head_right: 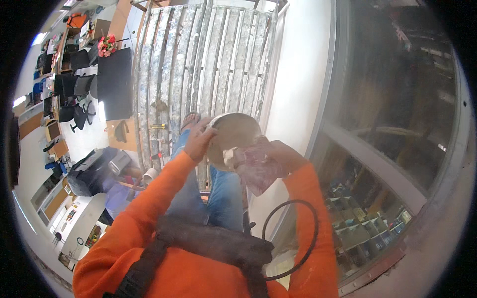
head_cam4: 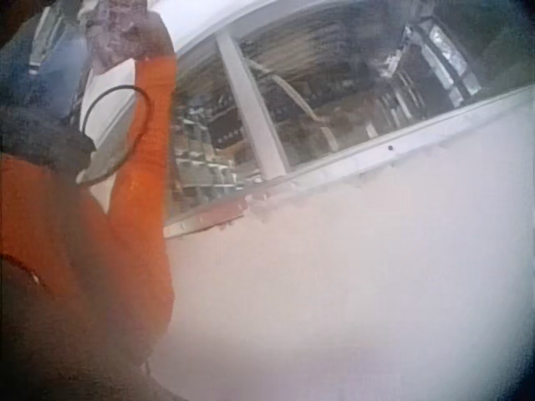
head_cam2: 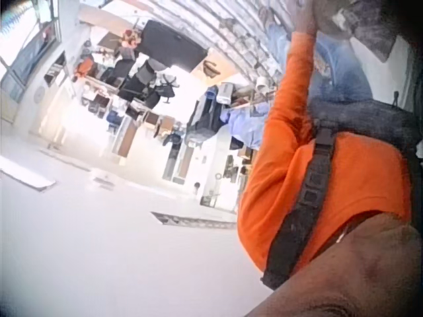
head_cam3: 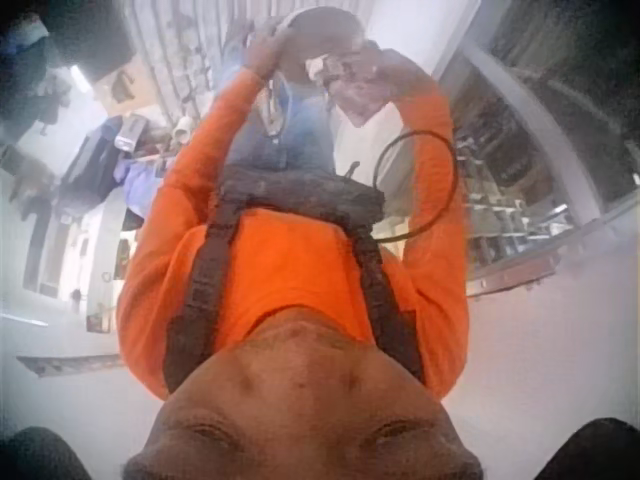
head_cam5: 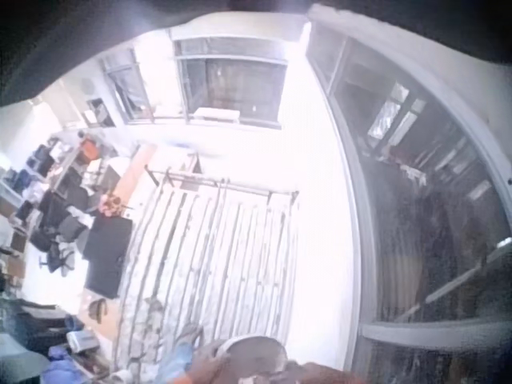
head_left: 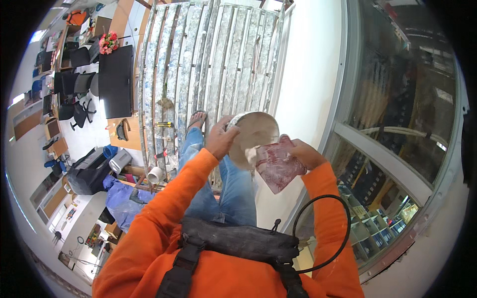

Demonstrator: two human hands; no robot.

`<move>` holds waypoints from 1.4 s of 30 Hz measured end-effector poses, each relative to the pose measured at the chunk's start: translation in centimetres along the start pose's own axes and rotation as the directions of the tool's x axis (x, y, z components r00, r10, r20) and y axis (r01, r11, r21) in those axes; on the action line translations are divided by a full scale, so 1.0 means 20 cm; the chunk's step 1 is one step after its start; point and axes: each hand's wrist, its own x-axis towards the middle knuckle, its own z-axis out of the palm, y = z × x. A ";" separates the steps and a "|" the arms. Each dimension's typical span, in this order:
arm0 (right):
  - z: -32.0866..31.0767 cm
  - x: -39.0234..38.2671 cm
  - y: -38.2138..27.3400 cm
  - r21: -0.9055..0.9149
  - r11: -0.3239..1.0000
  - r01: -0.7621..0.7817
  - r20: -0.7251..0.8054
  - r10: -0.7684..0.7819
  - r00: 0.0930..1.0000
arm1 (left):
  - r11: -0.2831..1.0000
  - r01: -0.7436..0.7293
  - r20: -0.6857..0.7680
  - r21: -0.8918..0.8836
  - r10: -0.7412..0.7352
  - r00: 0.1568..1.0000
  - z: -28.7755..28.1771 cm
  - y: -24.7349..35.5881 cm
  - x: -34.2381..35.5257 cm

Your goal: The person applies compound onto a wall and drywall frame using a putty knife while holding a bowl of compound.

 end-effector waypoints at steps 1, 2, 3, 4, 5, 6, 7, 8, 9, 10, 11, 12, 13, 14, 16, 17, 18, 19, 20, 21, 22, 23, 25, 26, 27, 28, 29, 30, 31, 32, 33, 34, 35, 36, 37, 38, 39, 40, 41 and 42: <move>0.02 -0.01 -0.02 -0.012 1.000 0.000 -0.004 -0.001 1.000 | 1.000 -0.006 -0.004 -0.010 0.006 1.000 -0.06 0.00 0.02; 0.08 -0.05 -0.06 -0.272 0.956 0.107 -0.059 -0.128 0.990 | 0.999 0.033 -0.028 -0.019 -0.033 0.999 -0.09 0.08 0.01; 0.01 -0.02 0.05 -0.640 0.625 0.447 0.113 -0.498 0.860 | 0.997 0.062 -0.035 -0.035 -0.063 0.997 -0.08 0.14 0.01; -0.04 0.02 0.15 -0.866 0.069 0.494 0.265 -0.775 0.573 | 0.999 -0.030 -0.047 0.011 0.030 0.998 -0.07 0.16 0.03; 0.03 0.03 0.15 -0.864 0.064 0.500 0.276 -0.769 0.577 | 0.991 -0.112 -0.077 0.073 0.117 0.990 -0.09 0.17 0.04; 0.16 0.04 0.14 -0.871 0.026 0.491 0.271 -0.808 0.523 | 0.999 -0.031 -0.119 0.043 0.036 0.992 -0.10 0.20 0.04; 0.27 0.04 0.14 -0.881 -0.013 0.472 0.263 -0.844 0.467 | 0.999 0.044 -0.150 0.005 -0.043 0.988 -0.10 0.21 0.05; 0.33 0.06 0.15 -0.878 -0.053 0.476 0.262 -0.885 0.385 | 0.999 0.040 -0.154 -0.005 -0.040 0.987 -0.11 0.20 0.06; 0.36 0.06 0.15 -0.873 -0.062 0.484 0.276 -0.880 0.386 | 0.999 0.020 -0.130 -0.046 -0.026 0.991 -0.14 0.16 0.08; 0.39 0.05 0.15 -0.874 0.038 0.484 0.276 -0.782 0.559 | 0.996 0.001 -0.109 -0.087 -0.011 0.994 -0.18 0.12 0.10; 0.41 0.04 0.16 -0.878 0.141 0.458 0.268 -0.649 0.713 | 0.996 0.006 -0.119 -0.090 -0.016 0.993 -0.20 0.11 0.10; 0.39 0.05 0.13 -0.893 0.118 0.433 0.291 -0.584 0.758 | 0.998 -0.042 -0.121 -0.055 0.035 0.992 -0.22 0.10 0.10; 0.38 0.08 0.12 -0.891 0.116 0.440 0.301 -0.575 0.761 | 0.996 -0.088 -0.123 -0.019 0.085 0.989 -0.24 0.08 0.08; 0.33 0.09 0.12 -0.927 0.090 0.364 0.261 -0.543 0.798 | 0.998 -0.057 -0.083 -0.003 0.057 0.995 -0.20 0.16 0.06; 0.33 0.13 0.06 -0.952 0.099 0.289 0.207 -0.488 0.848 | 0.988 -0.131 -0.077 0.080 0.137 0.987 -0.21 0.20 0.02; 0.36 0.14 0.04 -0.952 0.090 0.291 0.214 -0.481 0.850 | 0.965 -0.205 -0.059 0.165 0.217 0.974 -0.23 0.21 0.01; 0.38 0.16 0.02 -0.954 0.198 0.225 0.122 -0.430 0.895 | 0.980 -0.158 -0.054 0.121 0.166 0.985 -0.24 0.23 0.00; 0.42 0.18 0.01 -0.942 0.300 0.149 0.030 -0.367 0.930 | 0.981 -0.155 -0.064 0.114 0.163 0.985 -0.25 0.22 -0.01; 0.47 0.20 -0.01 -0.945 0.291 0.151 0.038 -0.361 0.932 | 0.987 -0.147 -0.073 0.065 0.152 0.986 -0.27 0.22 -0.01; 0.52 0.21 -0.03 -0.941 0.316 0.118 0.000 -0.349 0.937 | 0.990 -0.138 -0.081 0.016 0.139 0.987 -0.28 0.22 -0.01; 0.57 0.23 -0.04 -0.936 0.343 0.084 -0.038 -0.335 0.941 | 0.991 -0.134 -0.092 0.011 0.134 0.987 -0.30 0.21 -0.02; 0.61 0.24 -0.08 -0.939 0.334 0.085 -0.037 -0.342 0.939 | 0.989 -0.141 -0.094 0.048 0.145 0.985 -0.30 0.24 -0.04; 0.65 0.26 -0.16 -0.923 0.349 0.159 0.074 -0.244 0.967 | 0.984 -0.156 -0.095 0.081 0.163 0.982 -0.32 0.27 -0.05; 0.60 0.27 -0.17 -0.928 0.346 0.140 0.051 -0.253 0.966 | 0.983 -0.171 -0.087 0.069 0.176 0.980 -0.30 0.26 -0.03; 0.52 0.30 -0.15 -0.873 0.435 0.222 0.122 -0.245 0.962 | 0.982 -0.179 -0.078 0.056 0.183 0.980 -0.28 0.25 -0.02; 0.44 0.30 -0.14 -0.803 0.519 0.294 0.186 -0.250 0.950 | 0.985 -0.157 -0.052 0.077 0.162 0.985 -0.28 0.24 -0.01; 0.42 0.26 -0.16 -0.812 0.520 0.267 0.148 -0.259 0.954 | 0.852 -0.343 0.008 0.395 0.370 0.929 -0.33 0.13 0.01; 0.37 0.19 -0.20 -0.861 0.416 0.293 0.219 -0.217 0.951 | 0.763 -0.359 0.075 0.538 0.381 0.922 -0.36 0.05 0.04; 0.32 0.10 -0.18 -0.808 0.550 0.213 0.119 -0.201 0.972 | 0.638 -0.365 0.131 0.678 0.384 0.914 -0.42 -0.04 0.07; 0.28 0.03 -0.15 -0.719 0.679 0.150 0.032 -0.184 0.982 | 0.485 -0.364 0.182 0.796 0.381 0.906 -0.51 -0.14 0.09; 0.25 -0.02 -0.12 -0.607 0.788 0.103 -0.046 -0.164 0.985 | 0.506 -0.359 0.167 0.784 0.385 0.908 -0.64 -0.18 0.10; 0.24 -0.11 -0.07 -0.227 0.961 0.160 -0.173 -0.202 0.964 | 0.739 -0.308 0.059 0.599 0.344 0.937 -0.76 -0.16 0.10; 0.24 -0.29 -0.08 -0.239 0.957 0.165 -0.252 -0.225 0.941 | 0.947 -0.217 -0.031 0.239 0.230 0.973 -0.81 -0.13 0.13; 0.30 -0.49 -0.11 -0.069 0.918 0.390 -0.301 -0.392 0.870 | 0.990 -0.129 -0.064 -0.059 0.126 0.990 -0.80 -0.12 0.15; 0.29 -0.64 -0.14 -0.074 0.863 0.500 -0.315 -0.496 0.809 | 0.976 -0.088 -0.065 -0.200 0.076 0.995 -0.82 -0.10 0.15; 0.28 -0.80 -0.15 -0.089 0.797 0.597 -0.334 -0.589 0.736 | 0.982 -0.090 -0.063 -0.168 0.080 0.995 -0.80 -0.14 0.14; 0.34 -0.98 -0.20 -0.172 0.760 0.626 -0.379 -0.638 0.670 | 0.988 -0.092 -0.073 -0.127 0.083 0.994 -0.81 -0.20 0.13; 0.44 -1.20 -0.29 -0.339 0.730 0.593 -0.442 -0.680 0.584 | 0.985 -0.098 -0.057 -0.140 0.091 0.994 -0.82 -0.21 0.11; 0.53 -1.40 -0.36 -0.522 0.703 0.483 -0.508 -0.712 0.485 | 0.996 -0.063 -0.028 -0.059 0.061 0.998 -0.83 -0.22 0.09; 0.63 -1.57 -0.44 -0.695 0.656 0.294 -0.553 -0.749 0.364 | 0.999 -0.035 0.006 0.019 0.035 0.999 -0.82 -0.23 0.07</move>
